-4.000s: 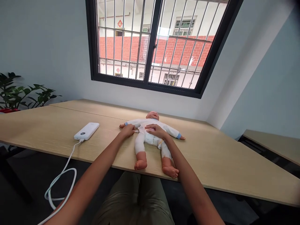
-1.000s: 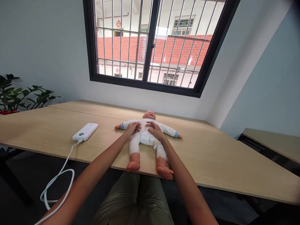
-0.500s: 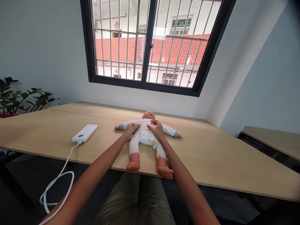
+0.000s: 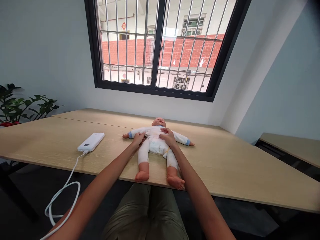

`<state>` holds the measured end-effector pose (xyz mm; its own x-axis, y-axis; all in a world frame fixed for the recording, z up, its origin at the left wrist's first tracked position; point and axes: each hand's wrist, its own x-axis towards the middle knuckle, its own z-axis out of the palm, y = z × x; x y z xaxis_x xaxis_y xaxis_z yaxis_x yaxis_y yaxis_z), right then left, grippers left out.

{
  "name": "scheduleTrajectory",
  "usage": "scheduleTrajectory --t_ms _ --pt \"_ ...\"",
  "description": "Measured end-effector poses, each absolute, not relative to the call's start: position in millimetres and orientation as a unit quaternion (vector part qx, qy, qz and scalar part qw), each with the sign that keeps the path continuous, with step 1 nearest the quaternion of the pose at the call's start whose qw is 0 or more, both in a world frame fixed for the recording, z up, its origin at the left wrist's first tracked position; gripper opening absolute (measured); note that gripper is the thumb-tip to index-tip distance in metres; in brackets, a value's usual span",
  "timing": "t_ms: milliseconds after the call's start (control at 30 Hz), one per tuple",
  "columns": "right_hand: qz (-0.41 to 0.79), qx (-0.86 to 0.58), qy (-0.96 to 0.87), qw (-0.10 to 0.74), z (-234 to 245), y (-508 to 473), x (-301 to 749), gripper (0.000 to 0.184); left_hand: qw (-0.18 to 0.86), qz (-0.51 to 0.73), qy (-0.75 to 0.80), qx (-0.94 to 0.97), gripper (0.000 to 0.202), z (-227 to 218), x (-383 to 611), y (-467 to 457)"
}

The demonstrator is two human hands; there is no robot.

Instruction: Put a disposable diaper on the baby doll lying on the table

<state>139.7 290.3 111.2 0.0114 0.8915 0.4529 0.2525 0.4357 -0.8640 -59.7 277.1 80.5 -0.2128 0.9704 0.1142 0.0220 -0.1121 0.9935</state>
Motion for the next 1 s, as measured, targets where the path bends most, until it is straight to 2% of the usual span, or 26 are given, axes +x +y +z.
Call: scheduleTrajectory --t_ms 133,167,233,433,667,833,1000 --pt "0.266 -0.526 -0.463 0.662 114 299 158 0.008 0.393 0.563 0.546 0.479 0.034 80 -60 278" --pt "0.245 -0.549 -0.434 0.671 113 301 164 0.007 0.382 0.559 0.553 0.486 0.034 80 -61 278" --pt "0.211 -0.585 -0.396 0.676 107 304 173 0.018 0.350 0.552 0.567 0.501 0.036 81 -62 279" --pt "0.173 -0.616 -0.415 0.647 88 307 180 0.038 0.234 0.529 0.604 0.549 0.049 82 -69 284" --pt "0.166 -0.621 -0.450 0.619 82 308 182 0.049 0.167 0.475 0.616 0.606 0.044 77 -72 282" --pt "0.183 -0.632 -0.450 0.604 82 312 183 0.053 0.137 0.461 0.614 0.626 0.040 75 -72 281" --pt "0.188 -0.667 -0.440 0.571 77 323 188 0.049 0.115 0.463 0.601 0.641 0.040 80 -69 276"
